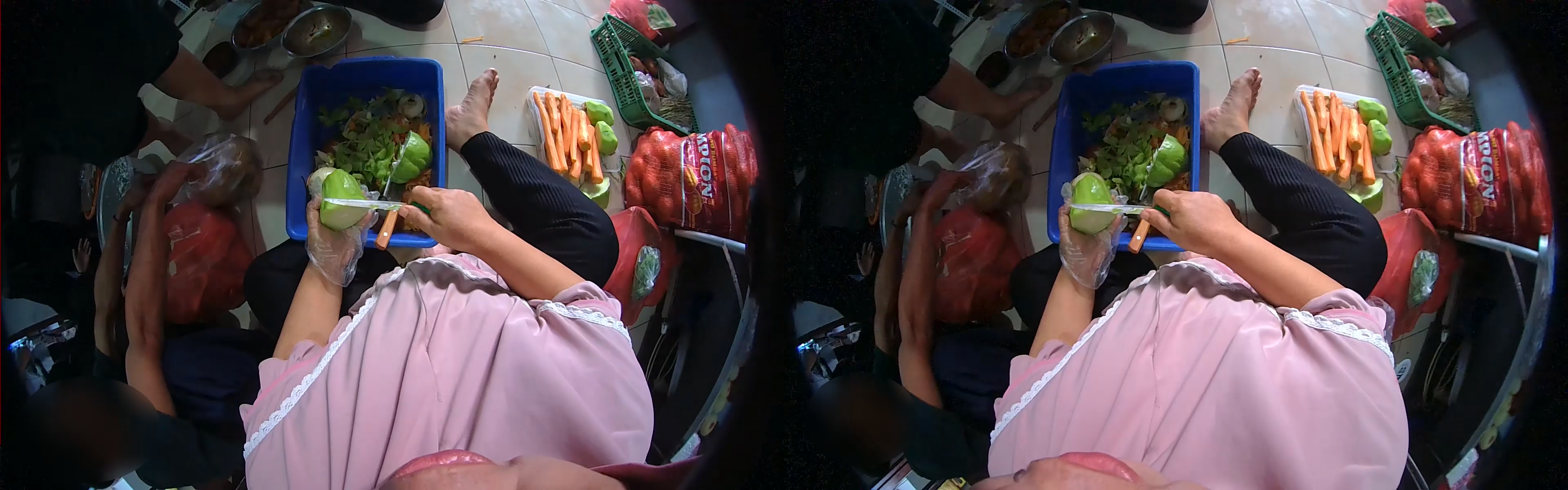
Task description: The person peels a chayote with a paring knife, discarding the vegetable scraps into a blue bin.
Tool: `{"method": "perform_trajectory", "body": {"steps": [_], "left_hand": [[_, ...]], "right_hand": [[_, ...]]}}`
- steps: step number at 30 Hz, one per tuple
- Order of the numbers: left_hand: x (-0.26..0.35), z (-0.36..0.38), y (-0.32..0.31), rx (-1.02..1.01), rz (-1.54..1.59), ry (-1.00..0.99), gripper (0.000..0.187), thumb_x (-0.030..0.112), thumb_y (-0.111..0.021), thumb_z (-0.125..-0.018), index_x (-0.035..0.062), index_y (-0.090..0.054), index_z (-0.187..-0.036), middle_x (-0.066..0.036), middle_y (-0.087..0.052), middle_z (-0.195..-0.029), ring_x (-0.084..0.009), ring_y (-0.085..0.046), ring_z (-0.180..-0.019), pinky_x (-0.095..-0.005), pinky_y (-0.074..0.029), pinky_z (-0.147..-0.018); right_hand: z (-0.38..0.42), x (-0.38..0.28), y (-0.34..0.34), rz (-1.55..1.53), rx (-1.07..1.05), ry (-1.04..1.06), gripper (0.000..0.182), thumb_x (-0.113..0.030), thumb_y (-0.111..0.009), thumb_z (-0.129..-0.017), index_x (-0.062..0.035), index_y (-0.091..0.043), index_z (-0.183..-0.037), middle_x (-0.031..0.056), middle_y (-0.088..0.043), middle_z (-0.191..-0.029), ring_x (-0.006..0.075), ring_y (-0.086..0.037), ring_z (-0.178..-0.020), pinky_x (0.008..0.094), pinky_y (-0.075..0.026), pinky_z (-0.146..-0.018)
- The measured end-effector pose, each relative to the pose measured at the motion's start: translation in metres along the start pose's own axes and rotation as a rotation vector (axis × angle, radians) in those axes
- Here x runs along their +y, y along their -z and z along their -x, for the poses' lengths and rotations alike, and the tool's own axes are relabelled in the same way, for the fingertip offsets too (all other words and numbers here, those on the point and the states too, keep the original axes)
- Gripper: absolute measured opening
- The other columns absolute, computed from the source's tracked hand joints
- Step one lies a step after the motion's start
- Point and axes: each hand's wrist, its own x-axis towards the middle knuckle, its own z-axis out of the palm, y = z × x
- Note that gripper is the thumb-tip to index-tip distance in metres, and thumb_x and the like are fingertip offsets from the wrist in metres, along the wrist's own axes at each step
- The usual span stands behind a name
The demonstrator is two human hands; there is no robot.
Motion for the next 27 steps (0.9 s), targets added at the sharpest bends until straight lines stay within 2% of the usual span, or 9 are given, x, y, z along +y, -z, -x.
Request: {"method": "perform_trajectory", "body": {"steps": [5,9,11,17,27], "left_hand": [[0.001,0.002,0.001,0.03,-0.081,-0.021,0.053,0.048,-0.048,-0.09,0.0094,-0.055,-0.125,-0.012,-0.059,-0.119,-0.0279,-0.059,-0.107,-0.0452,-0.054,-0.085],[-0.003,0.001,0.004,-0.067,-0.006,-0.011,0.051,0.044,-0.052,-0.089,0.009,-0.055,-0.127,-0.014,-0.059,-0.12,-0.03,-0.058,-0.109,-0.0432,-0.053,-0.085],[-0.006,0.0,0.004,-0.032,0.003,-0.007,0.052,0.045,-0.051,-0.089,0.0088,-0.055,-0.126,-0.014,-0.059,-0.119,-0.0296,-0.059,-0.108,-0.043,-0.054,-0.085],[0.0,0.002,-0.001,0.058,-0.109,-0.043,0.055,0.049,-0.047,-0.091,0.0094,-0.054,-0.128,-0.015,-0.059,-0.12,-0.0298,-0.058,-0.111,-0.0426,-0.055,-0.083],[0.0,-0.003,0.007,0.045,-0.072,-0.033,0.056,0.049,-0.046,-0.09,0.0096,-0.054,-0.128,-0.014,-0.058,-0.122,-0.0306,-0.058,-0.111,-0.0455,-0.054,-0.082]], "right_hand": [[0.0,0.002,-0.005,0.009,0.032,0.024,0.043,-0.048,-0.049,-0.096,-0.0059,-0.057,-0.091,0.0165,-0.067,-0.087,0.0361,-0.065,-0.083,0.0469,-0.05,-0.072],[-0.008,0.009,-0.008,0.028,0.065,-0.079,0.044,-0.048,-0.049,-0.095,-0.0056,-0.057,-0.09,0.0169,-0.067,-0.086,0.0371,-0.065,-0.085,0.0477,-0.05,-0.073],[-0.009,0.011,-0.007,0.025,0.073,-0.107,0.044,-0.048,-0.049,-0.095,-0.0056,-0.058,-0.089,0.0174,-0.066,-0.086,0.0379,-0.064,-0.085,0.0483,-0.049,-0.073],[-0.002,0.002,0.004,-0.106,-0.091,-0.075,0.044,-0.049,-0.049,-0.095,-0.0068,-0.061,-0.092,0.0185,-0.066,-0.082,0.0387,-0.064,-0.084,0.0487,-0.049,-0.073],[-0.001,0.0,0.006,-0.112,-0.076,-0.029,0.041,-0.046,-0.053,-0.094,-0.006,-0.061,-0.096,0.0194,-0.065,-0.082,0.0388,-0.064,-0.082,0.047,-0.049,-0.072]]}}
